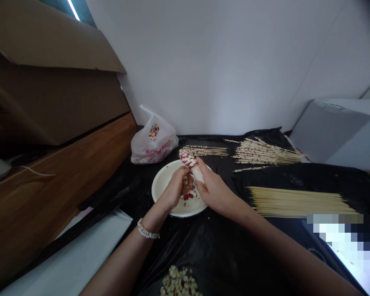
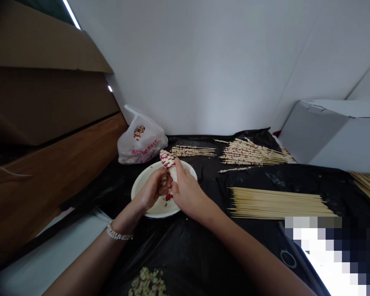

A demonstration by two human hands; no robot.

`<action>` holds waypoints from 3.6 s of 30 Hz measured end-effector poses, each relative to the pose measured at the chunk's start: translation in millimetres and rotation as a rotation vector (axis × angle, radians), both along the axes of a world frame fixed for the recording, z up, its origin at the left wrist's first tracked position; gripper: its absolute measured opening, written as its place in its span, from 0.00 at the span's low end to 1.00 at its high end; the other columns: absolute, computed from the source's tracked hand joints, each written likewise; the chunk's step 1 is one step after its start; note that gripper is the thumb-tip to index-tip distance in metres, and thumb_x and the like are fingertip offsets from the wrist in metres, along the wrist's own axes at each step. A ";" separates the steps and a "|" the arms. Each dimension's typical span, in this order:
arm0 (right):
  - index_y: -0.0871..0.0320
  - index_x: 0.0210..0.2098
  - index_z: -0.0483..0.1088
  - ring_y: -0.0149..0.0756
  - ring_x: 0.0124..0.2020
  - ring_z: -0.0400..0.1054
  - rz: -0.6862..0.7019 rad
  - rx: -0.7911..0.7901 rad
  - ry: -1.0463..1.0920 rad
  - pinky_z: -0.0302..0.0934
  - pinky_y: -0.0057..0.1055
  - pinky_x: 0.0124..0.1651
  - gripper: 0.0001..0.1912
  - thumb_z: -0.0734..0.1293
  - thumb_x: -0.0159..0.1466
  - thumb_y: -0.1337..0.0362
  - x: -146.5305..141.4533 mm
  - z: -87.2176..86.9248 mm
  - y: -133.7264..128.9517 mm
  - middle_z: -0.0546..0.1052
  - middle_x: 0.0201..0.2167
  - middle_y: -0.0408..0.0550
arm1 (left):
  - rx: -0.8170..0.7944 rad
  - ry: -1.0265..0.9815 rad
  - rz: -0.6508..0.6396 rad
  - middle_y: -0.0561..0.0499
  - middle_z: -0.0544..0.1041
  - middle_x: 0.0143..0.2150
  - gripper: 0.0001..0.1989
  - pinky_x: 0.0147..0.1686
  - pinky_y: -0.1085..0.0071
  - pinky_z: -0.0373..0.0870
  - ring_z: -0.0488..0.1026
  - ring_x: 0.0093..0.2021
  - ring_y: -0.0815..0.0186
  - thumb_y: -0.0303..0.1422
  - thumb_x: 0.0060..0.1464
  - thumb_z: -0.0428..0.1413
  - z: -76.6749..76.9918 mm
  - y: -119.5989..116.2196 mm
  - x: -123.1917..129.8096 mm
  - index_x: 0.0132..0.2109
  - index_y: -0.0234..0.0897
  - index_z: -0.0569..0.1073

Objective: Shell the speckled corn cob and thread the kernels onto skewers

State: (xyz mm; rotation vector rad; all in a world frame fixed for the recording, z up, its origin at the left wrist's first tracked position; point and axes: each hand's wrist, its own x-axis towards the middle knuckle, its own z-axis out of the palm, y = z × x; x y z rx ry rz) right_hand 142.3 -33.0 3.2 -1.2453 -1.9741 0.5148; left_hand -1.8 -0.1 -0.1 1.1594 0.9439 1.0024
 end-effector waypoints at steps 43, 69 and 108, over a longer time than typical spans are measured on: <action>0.63 0.72 0.47 0.54 0.60 0.68 0.013 -0.070 0.083 0.63 0.55 0.60 0.39 0.60 0.63 0.71 5.4 9.5 -0.6 0.68 0.64 0.67 | -0.118 -0.147 -0.082 0.58 0.60 0.20 0.23 0.16 0.76 0.40 0.45 0.15 0.80 0.52 0.57 0.54 10.1 -5.9 -3.3 0.29 0.35 0.67; 0.64 0.73 0.42 0.51 0.57 0.70 0.077 -0.161 0.082 0.65 0.51 0.57 0.40 0.59 0.65 0.69 3.4 14.5 -6.3 0.71 0.61 0.66 | -0.063 -0.284 -0.046 0.60 0.57 0.17 0.11 0.17 0.75 0.42 0.46 0.15 0.77 0.38 0.50 0.55 7.1 -9.4 0.7 0.28 0.38 0.63; 0.65 0.73 0.41 0.52 0.68 0.58 0.124 0.026 -0.032 0.55 0.57 0.67 0.39 0.58 0.64 0.70 7.7 -9.6 0.7 0.61 0.68 0.67 | -0.093 -0.133 -0.103 0.60 0.57 0.16 0.16 0.18 0.73 0.41 0.46 0.15 0.76 0.43 0.56 0.48 7.2 -12.4 1.4 0.26 0.37 0.63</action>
